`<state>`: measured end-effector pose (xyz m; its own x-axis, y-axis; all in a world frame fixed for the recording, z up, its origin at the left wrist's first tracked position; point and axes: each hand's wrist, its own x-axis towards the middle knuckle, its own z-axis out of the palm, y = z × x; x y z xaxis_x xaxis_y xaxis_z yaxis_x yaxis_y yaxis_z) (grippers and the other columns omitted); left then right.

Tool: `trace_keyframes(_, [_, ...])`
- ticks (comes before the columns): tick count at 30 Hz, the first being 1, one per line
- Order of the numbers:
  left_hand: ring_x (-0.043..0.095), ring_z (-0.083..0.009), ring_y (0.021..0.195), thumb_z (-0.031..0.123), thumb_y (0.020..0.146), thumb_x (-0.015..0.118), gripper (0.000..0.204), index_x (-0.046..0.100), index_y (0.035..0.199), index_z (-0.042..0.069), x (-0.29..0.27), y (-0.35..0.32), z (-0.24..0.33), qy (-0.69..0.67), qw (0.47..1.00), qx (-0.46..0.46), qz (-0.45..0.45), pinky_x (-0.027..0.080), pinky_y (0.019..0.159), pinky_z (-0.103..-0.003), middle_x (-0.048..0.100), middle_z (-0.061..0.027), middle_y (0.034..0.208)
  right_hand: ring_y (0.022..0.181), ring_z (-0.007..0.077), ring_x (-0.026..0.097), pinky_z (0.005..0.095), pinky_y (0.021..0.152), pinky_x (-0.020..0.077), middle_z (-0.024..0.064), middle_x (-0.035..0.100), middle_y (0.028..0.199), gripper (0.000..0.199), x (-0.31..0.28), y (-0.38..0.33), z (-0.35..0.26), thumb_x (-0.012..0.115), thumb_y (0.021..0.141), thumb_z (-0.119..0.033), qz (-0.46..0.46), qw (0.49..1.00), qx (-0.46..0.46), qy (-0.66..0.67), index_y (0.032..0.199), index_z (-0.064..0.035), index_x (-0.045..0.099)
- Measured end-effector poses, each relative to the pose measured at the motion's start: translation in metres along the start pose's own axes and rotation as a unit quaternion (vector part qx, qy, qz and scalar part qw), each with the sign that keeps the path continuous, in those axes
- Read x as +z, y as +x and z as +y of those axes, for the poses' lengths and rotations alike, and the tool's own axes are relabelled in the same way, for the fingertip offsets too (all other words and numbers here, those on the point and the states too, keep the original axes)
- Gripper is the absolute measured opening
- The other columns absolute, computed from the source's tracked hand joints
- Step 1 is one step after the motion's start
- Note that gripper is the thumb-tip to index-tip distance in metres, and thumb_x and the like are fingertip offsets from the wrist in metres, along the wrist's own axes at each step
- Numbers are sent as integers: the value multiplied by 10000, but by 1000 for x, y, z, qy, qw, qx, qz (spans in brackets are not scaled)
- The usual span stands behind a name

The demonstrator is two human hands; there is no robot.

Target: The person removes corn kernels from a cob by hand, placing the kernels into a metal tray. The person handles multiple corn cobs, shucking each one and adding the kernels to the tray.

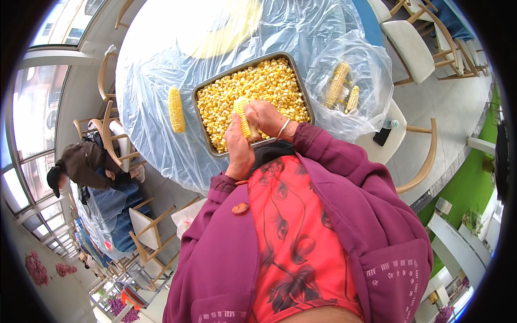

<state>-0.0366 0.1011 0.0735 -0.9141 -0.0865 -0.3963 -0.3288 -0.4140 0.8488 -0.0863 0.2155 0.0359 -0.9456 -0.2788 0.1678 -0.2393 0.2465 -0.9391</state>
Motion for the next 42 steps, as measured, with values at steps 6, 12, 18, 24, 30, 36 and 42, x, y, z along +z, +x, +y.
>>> trace_keyframes(6, [593,-136,614,353,998,375,375,581,1032,42,1,0,2,-42,999,-12,7,495,491,-284,628,-46,807,760,429,551,464,685,442,248,569,771,339,0,-4,9,364,935,-252,6,1000,-13,9,819,21,528])
trace_keyframes(12, [590,-107,694,329,997,398,356,589,1037,32,0,4,-1,17,997,66,42,497,539,-273,626,-35,865,561,327,511,383,542,404,178,527,621,475,0,2,-5,418,964,-407,-17,946,190,261,803,19,551])
trace_keyframes(18, [506,-45,709,274,1006,414,309,606,989,33,-3,3,-8,52,993,97,32,418,616,-205,588,14,853,600,367,538,416,548,406,210,537,647,509,4,9,-14,457,953,-438,50,994,77,58,726,6,561])
trace_keyframes(24, [568,-90,676,295,1003,399,322,592,1024,38,6,-2,-1,-1,997,76,28,462,579,-233,617,-21,862,696,428,547,455,588,417,244,560,732,339,1,9,-11,428,959,-244,58,998,-10,-6,772,16,539])
trace_keyframes(30, [594,-129,634,321,1002,379,355,574,1073,33,9,-6,8,-8,998,62,2,485,505,-275,631,-49,873,577,337,533,401,550,427,203,534,670,363,0,6,0,455,955,-277,69,975,68,200,758,21,518])
trace_keyframes(36, [591,-118,639,307,1000,391,344,568,1098,28,4,1,1,-1,997,73,18,494,516,-272,630,-46,871,500,105,473,305,458,407,58,526,555,447,-5,14,0,544,932,-372,59,971,134,188,684,-1,562])
trace_keyframes(42, [592,-110,661,323,1001,386,362,561,1116,28,0,3,3,7,999,52,11,499,516,-267,637,-51,893,558,60,541,215,489,435,5,585,677,299,-14,16,-12,580,926,-276,13,973,129,191,846,6,636])
